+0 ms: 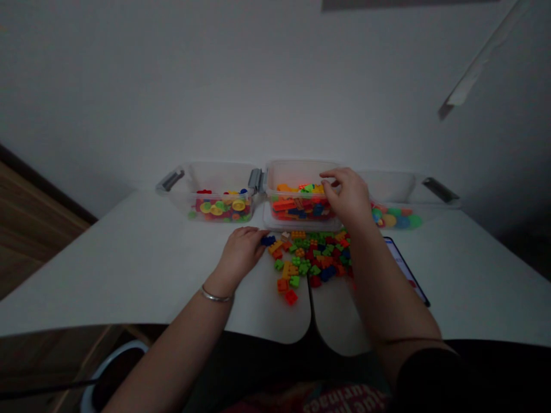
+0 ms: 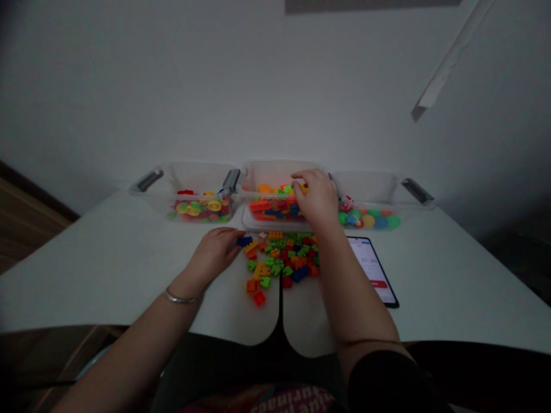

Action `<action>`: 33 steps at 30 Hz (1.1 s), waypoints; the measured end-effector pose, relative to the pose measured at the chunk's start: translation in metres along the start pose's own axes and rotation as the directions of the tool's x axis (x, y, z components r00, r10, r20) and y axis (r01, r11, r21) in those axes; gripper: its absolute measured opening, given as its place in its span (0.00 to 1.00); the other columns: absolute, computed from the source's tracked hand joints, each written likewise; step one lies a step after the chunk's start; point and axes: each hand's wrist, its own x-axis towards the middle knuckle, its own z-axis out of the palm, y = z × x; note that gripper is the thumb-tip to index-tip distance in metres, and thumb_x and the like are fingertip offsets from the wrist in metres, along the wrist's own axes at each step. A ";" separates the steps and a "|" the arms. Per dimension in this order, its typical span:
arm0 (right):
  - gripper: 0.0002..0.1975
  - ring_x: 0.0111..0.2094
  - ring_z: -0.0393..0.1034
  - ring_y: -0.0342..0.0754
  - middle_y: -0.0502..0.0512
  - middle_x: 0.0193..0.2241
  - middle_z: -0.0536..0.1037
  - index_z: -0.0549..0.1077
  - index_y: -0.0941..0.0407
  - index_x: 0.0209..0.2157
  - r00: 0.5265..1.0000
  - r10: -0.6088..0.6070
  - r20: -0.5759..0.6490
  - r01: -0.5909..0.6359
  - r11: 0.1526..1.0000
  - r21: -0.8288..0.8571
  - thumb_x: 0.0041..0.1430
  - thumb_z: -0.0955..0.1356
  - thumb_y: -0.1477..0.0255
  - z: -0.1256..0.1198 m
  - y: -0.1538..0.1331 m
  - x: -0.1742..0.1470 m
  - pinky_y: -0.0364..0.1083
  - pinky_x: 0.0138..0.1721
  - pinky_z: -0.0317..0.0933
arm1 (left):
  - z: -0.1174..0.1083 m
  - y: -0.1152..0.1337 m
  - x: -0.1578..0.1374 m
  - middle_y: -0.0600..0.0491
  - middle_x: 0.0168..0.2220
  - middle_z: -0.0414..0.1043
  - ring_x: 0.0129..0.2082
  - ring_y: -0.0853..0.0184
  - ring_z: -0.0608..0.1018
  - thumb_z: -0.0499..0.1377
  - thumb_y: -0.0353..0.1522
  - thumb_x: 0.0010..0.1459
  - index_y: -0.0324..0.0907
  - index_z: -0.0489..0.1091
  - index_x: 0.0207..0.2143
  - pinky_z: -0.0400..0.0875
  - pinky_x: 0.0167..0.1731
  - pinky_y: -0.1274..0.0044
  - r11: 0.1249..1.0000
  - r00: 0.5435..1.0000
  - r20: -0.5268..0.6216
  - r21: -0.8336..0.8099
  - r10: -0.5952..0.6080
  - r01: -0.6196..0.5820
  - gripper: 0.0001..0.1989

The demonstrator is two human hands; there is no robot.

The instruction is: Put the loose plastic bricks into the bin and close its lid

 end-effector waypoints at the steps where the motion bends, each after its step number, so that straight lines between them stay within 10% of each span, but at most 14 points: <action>1: 0.12 0.43 0.74 0.55 0.60 0.43 0.80 0.79 0.55 0.42 1.000 -0.023 -0.019 0.023 1.000 0.017 0.60 0.66 0.71 -0.003 -0.007 -0.001 0.57 0.50 0.65 | 0.000 0.000 0.000 0.42 0.47 0.79 0.50 0.50 0.77 0.59 0.30 0.59 0.41 0.74 0.52 0.70 0.52 0.59 1.000 1.000 -0.005 0.001 -0.010 0.010 0.19; 9: 0.10 0.48 0.71 0.55 0.57 0.44 0.80 0.77 0.52 0.43 0.966 -0.244 -0.083 0.252 0.961 0.110 0.63 0.65 0.72 -0.017 -0.064 -0.012 0.55 0.54 0.60 | -0.003 -0.002 -0.002 0.46 0.46 0.79 0.48 0.54 0.78 0.61 0.29 0.58 0.40 0.67 0.57 0.71 0.52 0.62 0.985 0.982 -0.161 -0.158 -0.097 0.071 0.24; 17: 0.09 0.51 0.72 0.52 0.57 0.47 0.80 0.78 0.55 0.43 0.902 -0.351 0.251 0.273 0.915 0.298 0.61 0.68 0.72 0.013 -0.071 -0.028 0.53 0.57 0.61 | -0.005 0.002 -0.002 0.47 0.48 0.79 0.50 0.60 0.79 0.60 0.29 0.60 0.42 0.65 0.56 0.73 0.53 0.66 0.945 0.927 -0.361 -0.326 -0.104 -0.021 0.21; 33: 0.11 0.46 0.74 0.53 0.57 0.43 0.82 0.78 0.55 0.45 0.832 -0.172 0.528 0.123 0.984 0.127 0.61 0.69 0.70 0.033 -0.073 -0.040 0.49 0.46 0.65 | -0.009 0.004 -0.005 0.47 0.47 0.80 0.50 0.60 0.80 0.60 0.33 0.63 0.44 0.61 0.60 0.79 0.44 0.69 0.894 0.908 -0.389 -0.446 -0.155 -0.038 0.24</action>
